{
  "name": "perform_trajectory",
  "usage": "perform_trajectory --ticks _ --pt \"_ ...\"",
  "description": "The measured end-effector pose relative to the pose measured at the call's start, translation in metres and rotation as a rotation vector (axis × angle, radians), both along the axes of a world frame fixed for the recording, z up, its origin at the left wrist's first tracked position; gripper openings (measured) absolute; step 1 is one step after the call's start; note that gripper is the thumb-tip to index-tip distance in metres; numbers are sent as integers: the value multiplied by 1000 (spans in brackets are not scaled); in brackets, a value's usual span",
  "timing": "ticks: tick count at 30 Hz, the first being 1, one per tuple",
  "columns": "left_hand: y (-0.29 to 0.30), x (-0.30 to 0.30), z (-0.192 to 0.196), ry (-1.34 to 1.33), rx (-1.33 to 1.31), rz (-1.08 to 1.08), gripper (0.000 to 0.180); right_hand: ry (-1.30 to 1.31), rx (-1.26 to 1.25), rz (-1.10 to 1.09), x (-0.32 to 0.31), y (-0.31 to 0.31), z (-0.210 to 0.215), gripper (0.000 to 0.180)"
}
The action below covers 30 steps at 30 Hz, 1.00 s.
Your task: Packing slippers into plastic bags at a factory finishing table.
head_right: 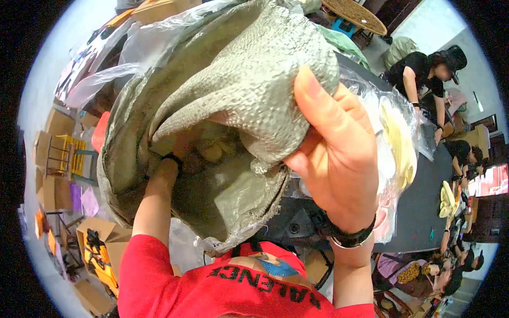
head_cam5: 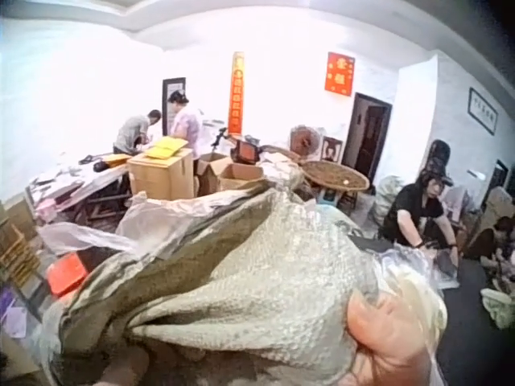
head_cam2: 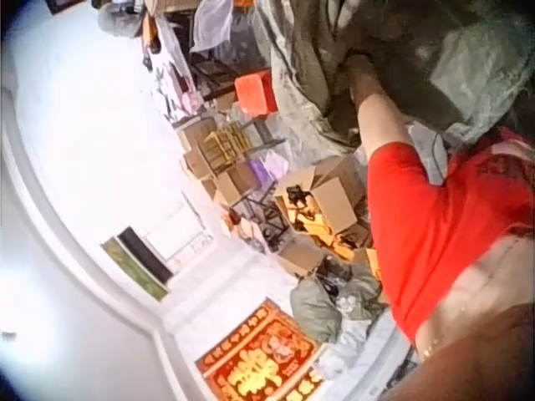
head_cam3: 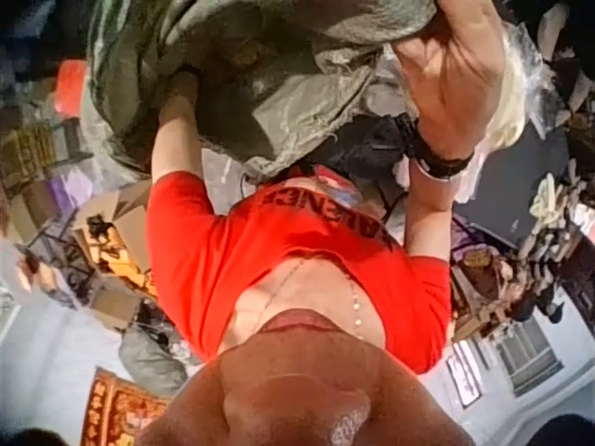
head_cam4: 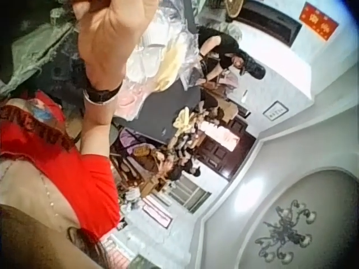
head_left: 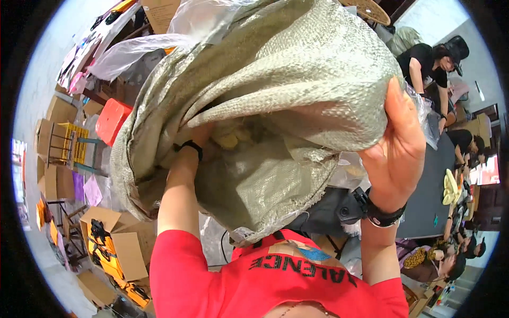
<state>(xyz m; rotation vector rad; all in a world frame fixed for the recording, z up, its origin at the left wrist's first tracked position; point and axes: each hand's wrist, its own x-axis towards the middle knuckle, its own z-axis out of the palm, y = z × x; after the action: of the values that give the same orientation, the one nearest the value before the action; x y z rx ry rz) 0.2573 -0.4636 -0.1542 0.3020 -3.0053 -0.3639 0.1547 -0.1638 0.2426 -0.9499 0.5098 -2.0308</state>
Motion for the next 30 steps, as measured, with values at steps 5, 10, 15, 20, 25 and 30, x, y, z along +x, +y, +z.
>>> perform_trajectory --ticks 5,10,15,20,25,30 --pt "13 -2 -36 -65 -132 42 46 -60 80 4 3 16 -7 29" --pt "47 -15 -9 -205 -34 170 48 -144 140 2 22 26 4 32" --pt "42 -21 -13 -331 -248 10 42 -60 257 -94 25 30 5 28" --pt "58 -19 -16 -173 -123 -77 42 39 370 -251 24 33 2 24" --pt "53 -41 3 -61 0 -115 43 105 477 -349 27 32 0 22" --pt "35 8 16 2 106 -165 43 117 575 -449 27 41 -4 24"
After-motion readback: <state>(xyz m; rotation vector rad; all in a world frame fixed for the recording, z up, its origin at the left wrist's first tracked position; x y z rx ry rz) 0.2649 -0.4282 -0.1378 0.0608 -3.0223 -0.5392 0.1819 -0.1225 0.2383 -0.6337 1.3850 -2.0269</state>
